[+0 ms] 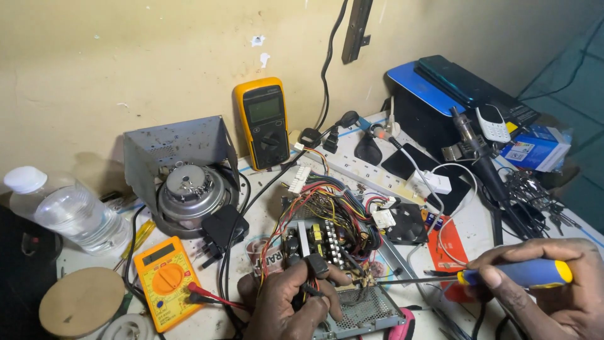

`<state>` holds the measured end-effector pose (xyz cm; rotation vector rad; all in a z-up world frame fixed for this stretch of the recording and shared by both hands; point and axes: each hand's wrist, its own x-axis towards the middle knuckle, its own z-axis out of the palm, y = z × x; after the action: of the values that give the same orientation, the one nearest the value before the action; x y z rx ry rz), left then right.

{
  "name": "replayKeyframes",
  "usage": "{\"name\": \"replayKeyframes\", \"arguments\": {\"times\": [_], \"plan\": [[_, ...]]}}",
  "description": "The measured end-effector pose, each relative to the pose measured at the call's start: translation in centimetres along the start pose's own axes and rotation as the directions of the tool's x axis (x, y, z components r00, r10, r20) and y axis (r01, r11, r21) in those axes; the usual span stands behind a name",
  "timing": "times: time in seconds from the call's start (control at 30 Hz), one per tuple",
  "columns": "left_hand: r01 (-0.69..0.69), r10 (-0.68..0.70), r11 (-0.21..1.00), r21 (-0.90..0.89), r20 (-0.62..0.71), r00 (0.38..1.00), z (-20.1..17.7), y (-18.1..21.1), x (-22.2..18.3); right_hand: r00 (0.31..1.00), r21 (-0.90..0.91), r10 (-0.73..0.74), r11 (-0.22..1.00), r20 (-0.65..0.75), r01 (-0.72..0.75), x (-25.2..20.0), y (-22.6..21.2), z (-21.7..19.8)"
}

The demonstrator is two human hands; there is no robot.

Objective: Reassembling an electronic power supply unit by connecting internal wiring and securing components with a screwdriver.

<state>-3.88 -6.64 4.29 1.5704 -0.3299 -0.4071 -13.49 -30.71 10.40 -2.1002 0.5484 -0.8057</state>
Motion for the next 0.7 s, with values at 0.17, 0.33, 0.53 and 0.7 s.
{"name": "replayKeyframes", "arguments": {"times": [0.17, 0.33, 0.53, 0.7], "plan": [[-0.031, 0.032, 0.998, 0.049, -0.017, 0.999, -0.1, 0.4, -0.2, 0.995, 0.056, -0.091, 0.994, 0.028, 0.090, 0.4, 0.1, 0.1], [0.037, -0.037, 0.999, 0.002, 0.007, 0.999, -0.2, 1.1, -0.2, 0.994, 0.044, -0.029, 0.999, 0.103, 0.024, 0.8, -0.3, 0.1], [0.185, -0.185, 0.982, -0.033, 0.004, 0.983, 0.0, 2.1, -0.3, 0.975, 0.000, -0.051, 0.999, 0.214, 0.053, 1.8, 0.1, -0.3], [0.110, -0.108, 0.988, 0.111, -0.024, 0.994, 0.0, 2.8, -0.5, 0.774, -0.037, -0.313, 0.917, 0.550, 0.397, 5.7, -1.8, -2.0]]}}
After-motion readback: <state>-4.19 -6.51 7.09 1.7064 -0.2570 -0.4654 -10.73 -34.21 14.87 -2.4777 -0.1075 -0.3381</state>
